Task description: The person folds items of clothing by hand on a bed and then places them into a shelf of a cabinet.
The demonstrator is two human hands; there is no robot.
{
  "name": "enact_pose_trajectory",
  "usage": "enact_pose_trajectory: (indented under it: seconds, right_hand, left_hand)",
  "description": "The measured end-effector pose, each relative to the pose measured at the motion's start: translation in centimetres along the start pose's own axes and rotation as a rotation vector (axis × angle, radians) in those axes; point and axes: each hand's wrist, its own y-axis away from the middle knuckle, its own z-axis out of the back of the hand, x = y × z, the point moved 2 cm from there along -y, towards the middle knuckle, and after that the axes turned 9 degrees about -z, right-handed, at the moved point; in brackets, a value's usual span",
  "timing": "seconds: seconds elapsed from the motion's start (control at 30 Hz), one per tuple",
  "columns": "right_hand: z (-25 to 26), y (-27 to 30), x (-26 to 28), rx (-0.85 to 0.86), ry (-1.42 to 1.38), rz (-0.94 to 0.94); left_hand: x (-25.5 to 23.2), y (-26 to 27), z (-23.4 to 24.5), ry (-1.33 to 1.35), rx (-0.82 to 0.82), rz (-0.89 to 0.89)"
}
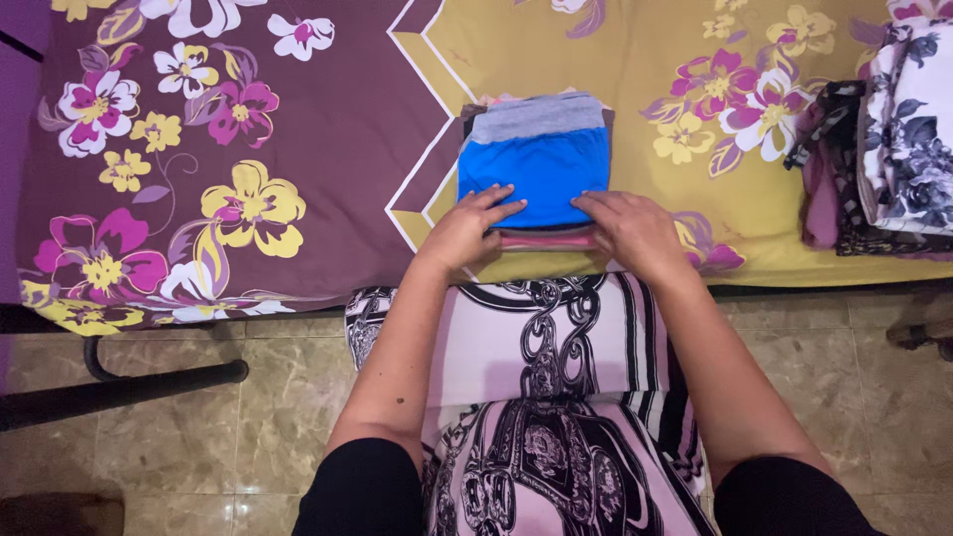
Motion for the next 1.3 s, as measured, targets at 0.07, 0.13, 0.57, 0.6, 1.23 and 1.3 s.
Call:
enact_pose_trajectory:
  seconds: [0.07, 0.13, 0.57, 0.6, 1.23, 1.3]
  right_hand:
    - [-0.5, 0.1, 0.2, -0.004, 0.006, 0.0]
    - [-1.1, 0.5, 0.2, -0.01, 0.012, 0.001]
    - [-3.5, 1.4, 1.1, -0.137, 0.02, -0.03]
    - [-3.5, 1.3, 1.2, -0.166, 0.057, -0.007]
    - [-2.4, 0.2, 0.8, -0.139, 0.111, 0.153]
    - [-3.0, 0.4, 0.5, -0.126, 0.096, 0.125]
  left_hand:
    - [-0.1, 0.3, -0.2, -0.033, 0.003, -0.005]
    - [-0.5, 0.5, -0.3, -0.068, 0.005, -0.01]
    - [-0.7, 0.8, -1.2, -0.181, 0.001, -0.087]
    - [-0.8, 0.7, -1.2, -0.202, -0.001, -0.092]
    - [-1.0, 1.0, -2.7, -0.307, 0.001, -0.098]
    - [-1.1, 1.1, -2.9, -0.308, -0.09, -0.122]
